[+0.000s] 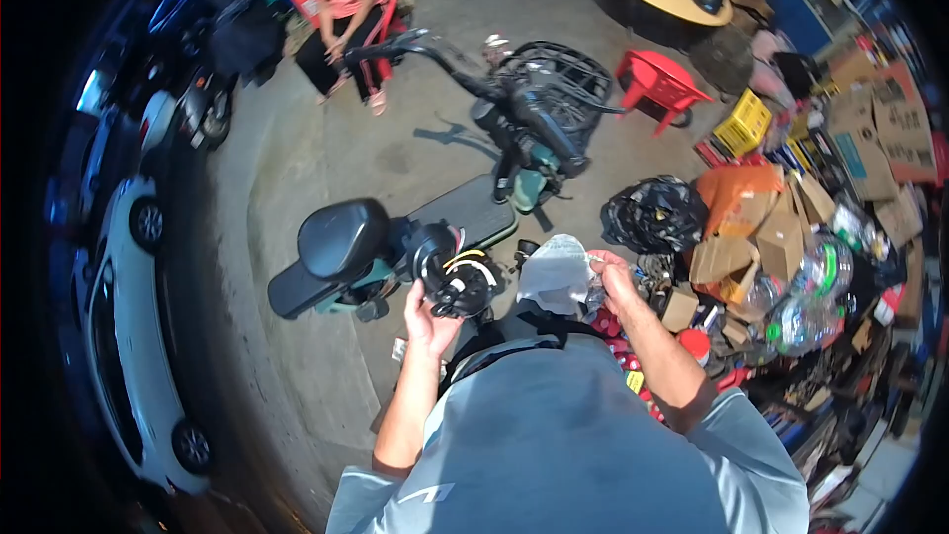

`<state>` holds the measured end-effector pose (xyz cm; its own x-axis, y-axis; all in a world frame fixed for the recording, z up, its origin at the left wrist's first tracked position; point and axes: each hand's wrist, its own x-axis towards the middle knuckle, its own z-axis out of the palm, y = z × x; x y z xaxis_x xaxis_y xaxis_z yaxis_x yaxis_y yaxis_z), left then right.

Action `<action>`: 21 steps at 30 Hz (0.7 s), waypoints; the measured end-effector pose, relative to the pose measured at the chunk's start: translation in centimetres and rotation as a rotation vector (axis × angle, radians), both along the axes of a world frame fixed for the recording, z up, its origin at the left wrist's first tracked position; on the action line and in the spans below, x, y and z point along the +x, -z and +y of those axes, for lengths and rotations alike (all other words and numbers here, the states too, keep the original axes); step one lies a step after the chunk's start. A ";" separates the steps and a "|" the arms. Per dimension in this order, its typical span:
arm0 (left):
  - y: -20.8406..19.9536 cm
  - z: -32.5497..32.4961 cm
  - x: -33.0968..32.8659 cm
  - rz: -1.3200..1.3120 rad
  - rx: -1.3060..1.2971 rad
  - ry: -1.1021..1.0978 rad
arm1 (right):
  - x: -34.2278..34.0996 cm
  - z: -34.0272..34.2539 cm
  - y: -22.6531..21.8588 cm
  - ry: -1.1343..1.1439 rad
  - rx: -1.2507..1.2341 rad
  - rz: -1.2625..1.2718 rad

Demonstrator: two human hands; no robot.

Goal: Unboxing a new headlight assembly and beginning to install its wiring into an electric scooter.

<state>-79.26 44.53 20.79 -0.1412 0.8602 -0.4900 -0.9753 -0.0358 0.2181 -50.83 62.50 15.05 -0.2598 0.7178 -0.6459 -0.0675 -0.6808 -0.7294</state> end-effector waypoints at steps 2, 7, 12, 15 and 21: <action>-1.0 1.0 1.0 0.049 -0.069 0.005 | 3.5 0.1 3.6 0.059 0.015 -0.172; -2.1 2.8 2.5 0.074 -0.135 0.062 | 12.7 -1.2 12.8 0.313 0.149 -0.224; -2.7 4.6 4.2 0.169 -0.197 0.174 | 18.0 -2.4 15.3 0.505 -0.074 -0.526; -2.8 5.8 5.4 0.188 -0.281 0.209 | 20.6 -3.0 17.5 0.578 -0.124 -0.474; -4.4 8.4 8.4 0.271 -0.330 0.322 | 22.9 -2.0 20.4 0.607 -0.145 -0.519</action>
<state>-70.85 52.88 25.22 -0.0544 0.6873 -0.7243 -0.8328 0.3689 0.4126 -27.98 60.48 -5.37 0.5063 0.5373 -0.6745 -0.1322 -0.7246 -0.6764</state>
